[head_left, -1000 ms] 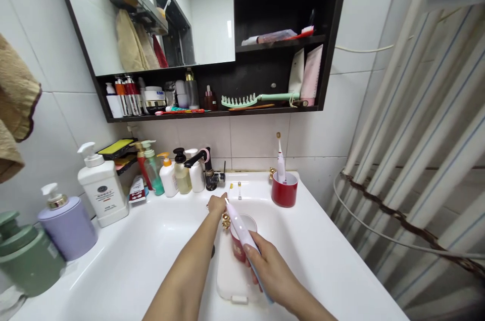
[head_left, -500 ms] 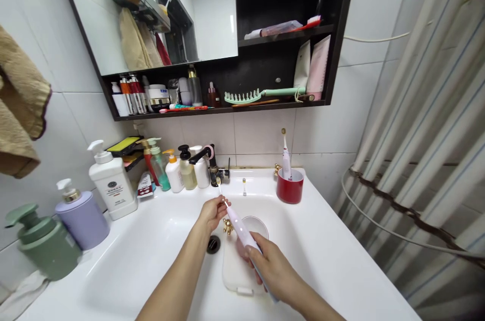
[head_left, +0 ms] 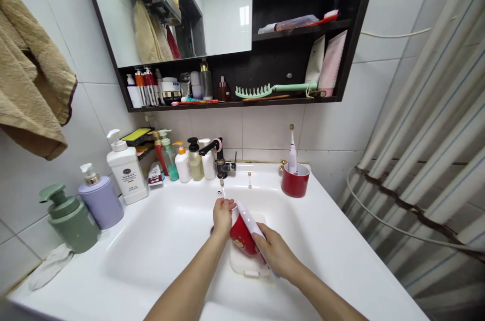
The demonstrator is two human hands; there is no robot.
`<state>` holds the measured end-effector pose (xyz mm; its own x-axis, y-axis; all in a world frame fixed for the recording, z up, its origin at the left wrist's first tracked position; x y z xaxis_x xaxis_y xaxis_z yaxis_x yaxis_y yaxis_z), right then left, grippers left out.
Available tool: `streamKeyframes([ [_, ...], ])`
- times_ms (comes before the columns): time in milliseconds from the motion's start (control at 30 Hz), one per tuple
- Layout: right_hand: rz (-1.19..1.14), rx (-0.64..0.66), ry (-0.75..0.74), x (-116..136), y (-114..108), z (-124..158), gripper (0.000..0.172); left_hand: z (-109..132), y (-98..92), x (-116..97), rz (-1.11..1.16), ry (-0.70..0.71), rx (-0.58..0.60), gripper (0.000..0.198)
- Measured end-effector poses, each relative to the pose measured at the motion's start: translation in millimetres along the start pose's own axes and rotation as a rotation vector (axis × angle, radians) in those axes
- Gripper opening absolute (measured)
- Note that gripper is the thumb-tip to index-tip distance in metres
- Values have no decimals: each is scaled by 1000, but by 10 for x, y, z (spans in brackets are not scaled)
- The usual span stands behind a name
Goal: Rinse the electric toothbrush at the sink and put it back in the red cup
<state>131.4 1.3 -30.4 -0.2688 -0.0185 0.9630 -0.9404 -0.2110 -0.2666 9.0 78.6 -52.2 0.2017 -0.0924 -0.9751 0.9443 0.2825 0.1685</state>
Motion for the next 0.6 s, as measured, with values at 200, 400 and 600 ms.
streamKeyframes([
  [200, -187, -227, 92, -74, -310, -74, 31, 149, 499, -132, -90, 55, 133, 10],
  [400, -253, -346, 152, -194, -575, -121, 25, 408, 774, -86, -44, 83, 186, 11],
  [600, -307, -359, 202, -373, -539, -150, 26, 483, 920, -33, -185, 59, 213, 8],
])
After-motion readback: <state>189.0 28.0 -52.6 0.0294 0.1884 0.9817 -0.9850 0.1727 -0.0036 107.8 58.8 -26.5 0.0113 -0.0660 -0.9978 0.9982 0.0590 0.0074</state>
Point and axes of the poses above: each hand's wrist, its own z-axis away from the middle knuckle, its own y-axis out of the palm, x = y × z, the point moved 8 cm from there along -z, towards the middle knuckle, and after that the axes turned 3 degrees about -z, right-handed, at the moved point
